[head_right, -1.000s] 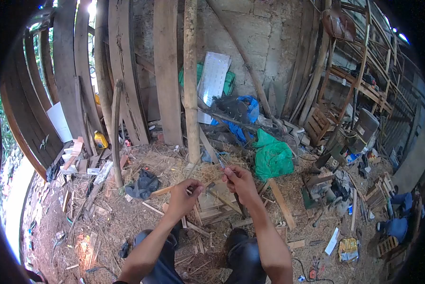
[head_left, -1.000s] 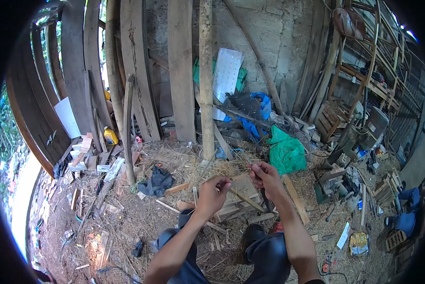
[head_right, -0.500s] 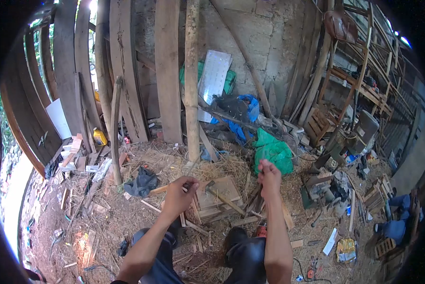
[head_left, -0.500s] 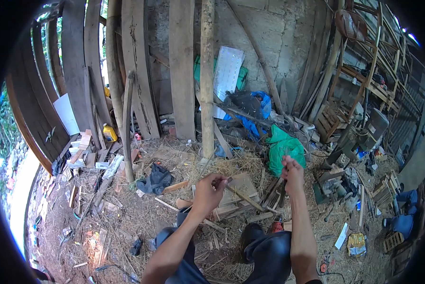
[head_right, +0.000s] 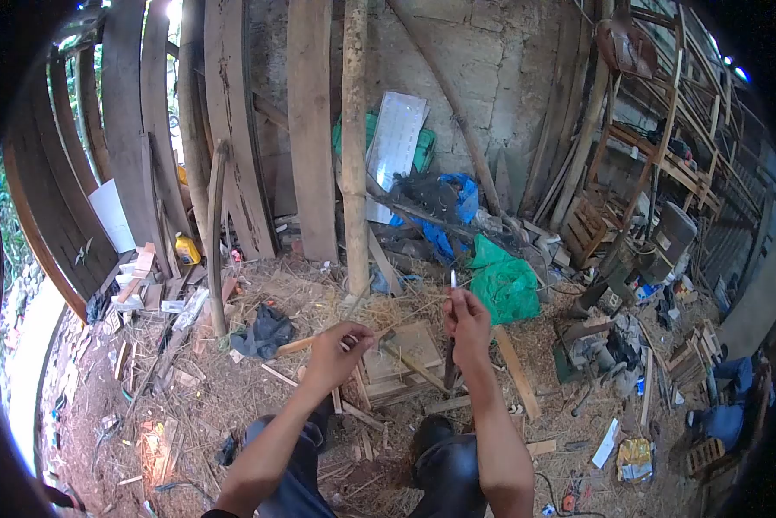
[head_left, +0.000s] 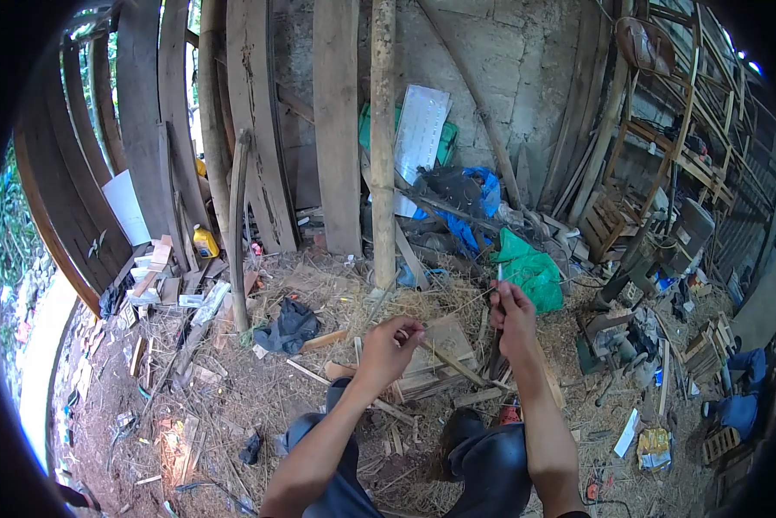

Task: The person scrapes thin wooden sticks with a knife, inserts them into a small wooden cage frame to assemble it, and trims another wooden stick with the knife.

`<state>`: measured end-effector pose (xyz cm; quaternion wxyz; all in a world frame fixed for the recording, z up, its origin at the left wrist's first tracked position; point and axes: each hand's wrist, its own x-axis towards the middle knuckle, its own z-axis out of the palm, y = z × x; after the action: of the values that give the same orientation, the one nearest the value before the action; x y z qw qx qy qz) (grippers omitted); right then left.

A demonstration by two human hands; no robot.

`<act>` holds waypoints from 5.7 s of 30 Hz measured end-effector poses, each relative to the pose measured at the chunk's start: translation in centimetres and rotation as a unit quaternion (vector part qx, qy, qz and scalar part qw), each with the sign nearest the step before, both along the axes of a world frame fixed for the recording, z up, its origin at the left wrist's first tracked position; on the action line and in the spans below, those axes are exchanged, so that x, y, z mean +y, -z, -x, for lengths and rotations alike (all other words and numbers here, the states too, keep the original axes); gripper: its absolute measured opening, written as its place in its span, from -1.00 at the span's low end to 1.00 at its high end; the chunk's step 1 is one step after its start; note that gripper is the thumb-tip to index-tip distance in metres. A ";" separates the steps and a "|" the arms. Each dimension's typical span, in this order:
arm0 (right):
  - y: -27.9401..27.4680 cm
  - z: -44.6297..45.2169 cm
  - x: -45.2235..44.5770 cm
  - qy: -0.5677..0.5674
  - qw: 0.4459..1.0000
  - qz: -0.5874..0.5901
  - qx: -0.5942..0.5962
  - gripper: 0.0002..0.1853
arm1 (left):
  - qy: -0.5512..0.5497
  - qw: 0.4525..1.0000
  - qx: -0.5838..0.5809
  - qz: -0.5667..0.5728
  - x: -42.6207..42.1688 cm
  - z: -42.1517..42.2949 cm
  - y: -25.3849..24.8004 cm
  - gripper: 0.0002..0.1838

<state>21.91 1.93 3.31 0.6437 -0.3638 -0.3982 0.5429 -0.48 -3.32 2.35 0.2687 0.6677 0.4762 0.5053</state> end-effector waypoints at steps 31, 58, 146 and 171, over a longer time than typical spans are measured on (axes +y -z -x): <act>2.4 -3.4 1.3 0.082 0.996 0.044 0.014 -0.80 | 0.004 0.999 0.008 0.050 0.3 1.4 0.7 -0.91; 2.6 3.6 -0.9 -0.184 0.961 0.197 -0.058 -0.81 | -0.071 0.878 -0.469 -0.062 1.7 3.1 -1.4 -0.78; 9.3 9.5 0.0 -0.160 0.860 -0.109 -0.471 -0.76 | -0.001 0.940 -0.296 0.171 6.9 9.1 9.0 -0.78; 7.7 -6.6 4.0 -0.117 0.909 0.277 -0.288 -0.81 | 0.269 0.943 0.142 0.136 8.2 1.2 14.1 -0.84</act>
<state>28.54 5.91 -4.43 0.3063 -0.6188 -0.4395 0.5745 -1.70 4.92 -11.73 0.4129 0.7928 0.3761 0.2440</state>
